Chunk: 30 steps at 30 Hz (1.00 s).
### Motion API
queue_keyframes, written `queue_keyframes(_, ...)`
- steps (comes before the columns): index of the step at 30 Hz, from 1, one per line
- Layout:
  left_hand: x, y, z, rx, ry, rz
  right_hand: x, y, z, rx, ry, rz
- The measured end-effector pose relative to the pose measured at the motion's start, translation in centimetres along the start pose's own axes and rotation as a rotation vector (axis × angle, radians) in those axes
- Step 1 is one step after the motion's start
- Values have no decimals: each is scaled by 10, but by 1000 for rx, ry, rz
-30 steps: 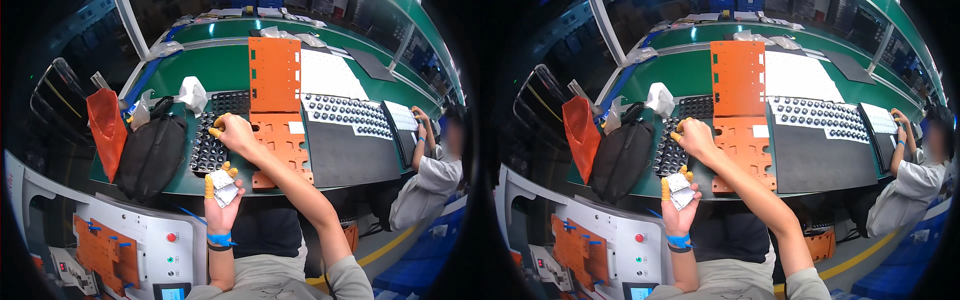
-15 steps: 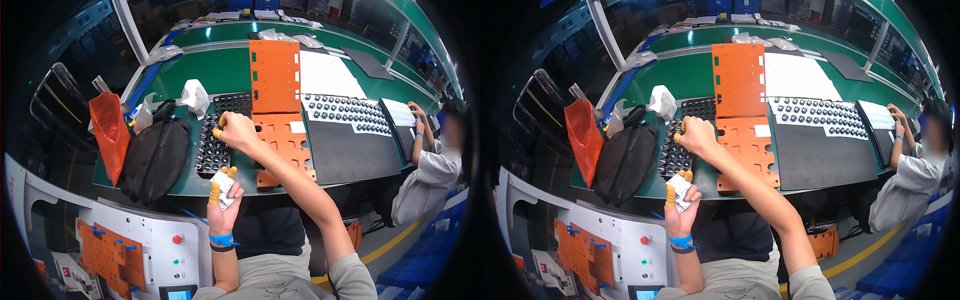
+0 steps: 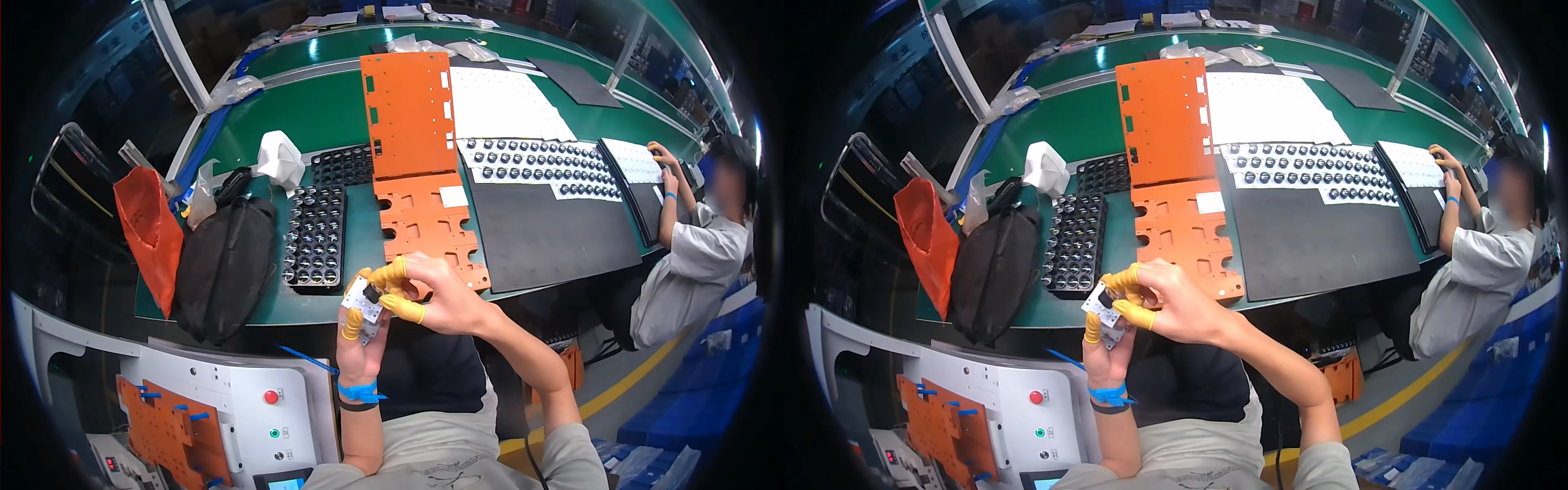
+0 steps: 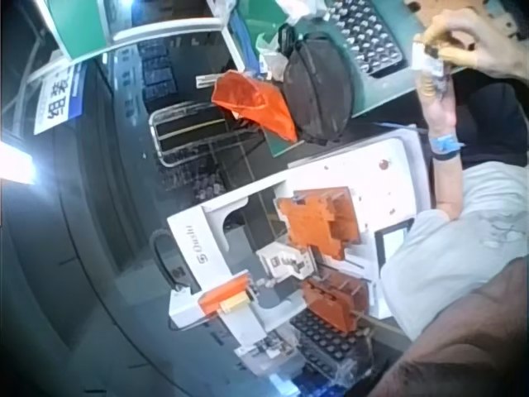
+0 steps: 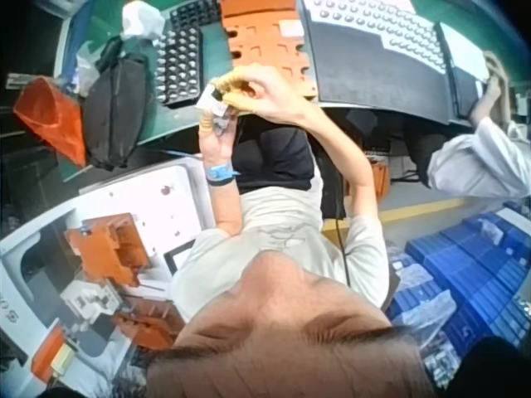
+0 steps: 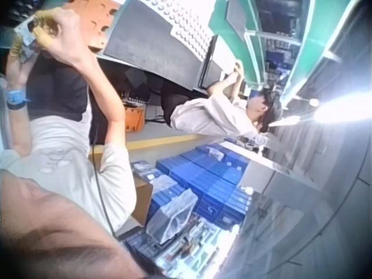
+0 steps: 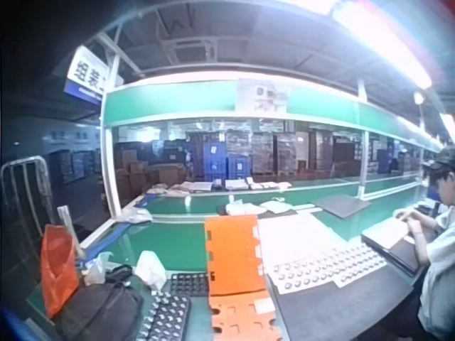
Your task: The person places small white adhesive pads onto a large orange plastic jig. They then pick up small silver cylindrical components from a tray and place them into the jig's slots, pressing them onto the pads. Finally, the person lifts the completed jig and places it onto a white Oushi machine.
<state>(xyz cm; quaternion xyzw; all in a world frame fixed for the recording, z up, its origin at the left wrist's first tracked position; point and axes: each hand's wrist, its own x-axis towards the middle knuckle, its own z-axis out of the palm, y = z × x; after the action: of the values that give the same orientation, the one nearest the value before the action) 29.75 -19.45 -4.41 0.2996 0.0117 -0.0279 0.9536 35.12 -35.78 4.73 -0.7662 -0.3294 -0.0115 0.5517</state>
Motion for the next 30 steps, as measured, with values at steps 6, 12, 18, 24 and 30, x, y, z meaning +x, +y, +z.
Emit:
queue_keyframes(6, -3, 2, 26, 158, 2, 32, -15, 11, -5, -10, -54, 5)
queue_keyframes(12, -4, -6, 27, 211, 7, 64, -19, 18, -5, -155, 57, -212)
queue_keyframes(18, -3, -11, 18, 215, -16, -15, -27, 22, -5, -465, 128, -459)
queue_keyframes(24, -3, -16, 8, 314, -23, -87, -35, 19, -4, -501, 170, -378)
queue_keyframes(30, -1, -12, 27, 347, -3, -59, -39, 21, -11, -501, 158, -299)
